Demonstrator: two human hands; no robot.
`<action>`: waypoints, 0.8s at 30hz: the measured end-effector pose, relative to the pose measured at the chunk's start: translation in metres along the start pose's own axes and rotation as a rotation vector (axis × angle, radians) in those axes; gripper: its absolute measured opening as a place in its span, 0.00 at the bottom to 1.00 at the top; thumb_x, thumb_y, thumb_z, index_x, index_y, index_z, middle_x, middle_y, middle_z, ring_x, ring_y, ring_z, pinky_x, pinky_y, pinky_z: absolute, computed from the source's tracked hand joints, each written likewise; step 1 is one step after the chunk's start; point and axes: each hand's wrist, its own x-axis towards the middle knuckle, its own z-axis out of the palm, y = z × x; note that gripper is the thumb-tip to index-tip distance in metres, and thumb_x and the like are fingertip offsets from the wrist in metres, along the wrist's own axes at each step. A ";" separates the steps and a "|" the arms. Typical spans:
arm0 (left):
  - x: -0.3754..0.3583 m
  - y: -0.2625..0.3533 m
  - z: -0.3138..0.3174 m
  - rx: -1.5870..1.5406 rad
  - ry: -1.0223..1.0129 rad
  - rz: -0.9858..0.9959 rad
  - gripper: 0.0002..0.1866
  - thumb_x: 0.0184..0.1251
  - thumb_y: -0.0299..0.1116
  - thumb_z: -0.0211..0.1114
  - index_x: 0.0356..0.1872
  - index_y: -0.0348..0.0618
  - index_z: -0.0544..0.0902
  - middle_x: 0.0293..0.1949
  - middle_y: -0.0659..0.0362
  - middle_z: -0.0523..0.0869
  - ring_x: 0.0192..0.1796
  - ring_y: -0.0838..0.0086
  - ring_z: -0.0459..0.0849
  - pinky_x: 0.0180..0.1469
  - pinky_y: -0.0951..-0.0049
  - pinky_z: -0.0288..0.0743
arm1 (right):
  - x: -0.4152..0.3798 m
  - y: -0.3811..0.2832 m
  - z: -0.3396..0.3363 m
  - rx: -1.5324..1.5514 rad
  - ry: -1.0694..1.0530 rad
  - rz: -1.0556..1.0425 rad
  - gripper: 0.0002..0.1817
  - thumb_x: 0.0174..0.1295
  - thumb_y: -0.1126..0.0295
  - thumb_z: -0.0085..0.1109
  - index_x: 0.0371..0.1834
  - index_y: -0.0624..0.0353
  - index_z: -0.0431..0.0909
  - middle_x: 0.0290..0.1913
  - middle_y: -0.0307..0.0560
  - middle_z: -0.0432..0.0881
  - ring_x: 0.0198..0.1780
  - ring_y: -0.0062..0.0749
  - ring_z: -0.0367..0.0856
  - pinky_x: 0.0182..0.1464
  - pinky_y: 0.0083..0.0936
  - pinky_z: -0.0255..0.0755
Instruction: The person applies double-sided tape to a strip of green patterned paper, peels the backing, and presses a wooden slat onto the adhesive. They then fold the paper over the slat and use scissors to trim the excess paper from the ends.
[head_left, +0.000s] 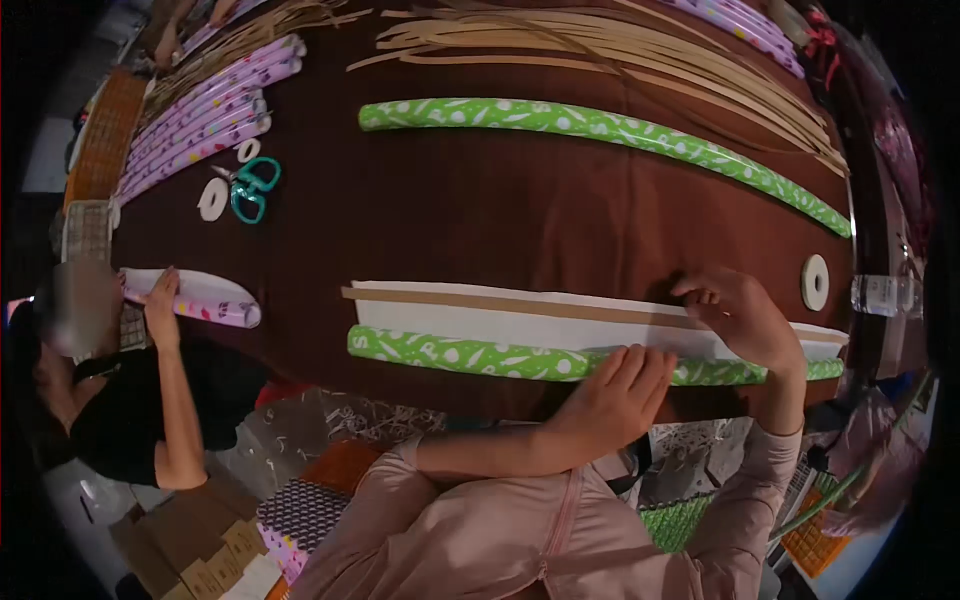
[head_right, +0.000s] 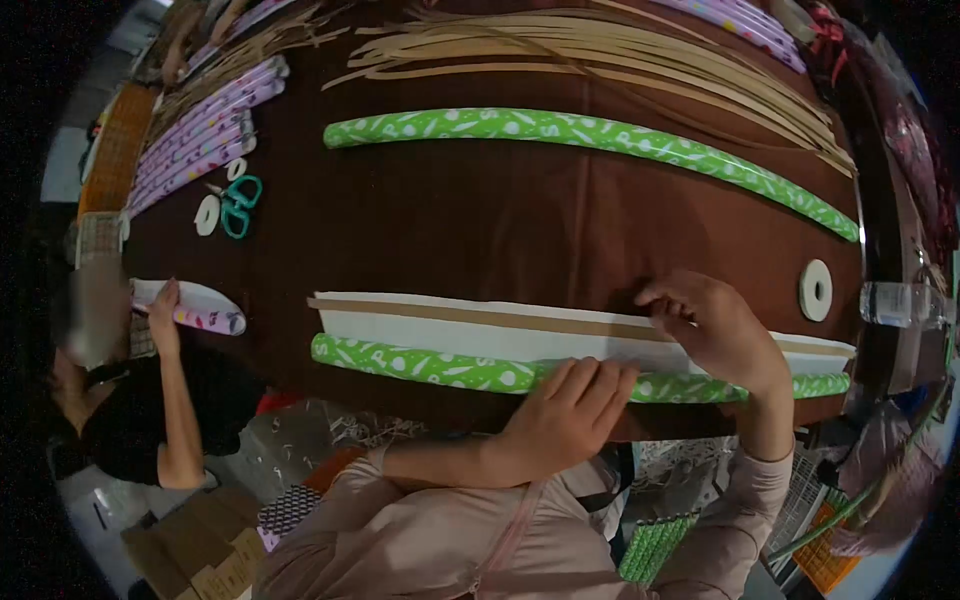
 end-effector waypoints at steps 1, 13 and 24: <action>-0.001 0.001 0.001 0.001 0.007 0.004 0.24 0.58 0.32 0.58 0.56 0.30 0.78 0.48 0.51 0.79 0.49 0.63 0.77 0.55 0.65 0.72 | 0.001 -0.004 -0.001 -0.014 -0.029 0.067 0.14 0.56 0.85 0.61 0.46 0.65 0.80 0.38 0.49 0.80 0.38 0.34 0.81 0.41 0.27 0.75; -0.007 0.005 0.015 0.009 0.097 0.003 0.25 0.61 0.36 0.55 0.56 0.31 0.79 0.48 0.52 0.80 0.54 0.62 0.77 0.62 0.65 0.68 | 0.028 -0.048 0.029 -0.058 0.016 -0.155 0.13 0.57 0.84 0.61 0.46 0.66 0.79 0.39 0.50 0.78 0.39 0.35 0.81 0.41 0.26 0.76; -0.009 0.006 0.018 -0.016 0.106 0.002 0.26 0.61 0.37 0.55 0.57 0.28 0.78 0.53 0.47 0.80 0.56 0.62 0.77 0.64 0.63 0.67 | -0.049 -0.037 0.043 -0.263 0.455 -0.161 0.11 0.56 0.85 0.60 0.42 0.66 0.78 0.40 0.50 0.79 0.42 0.41 0.79 0.45 0.33 0.72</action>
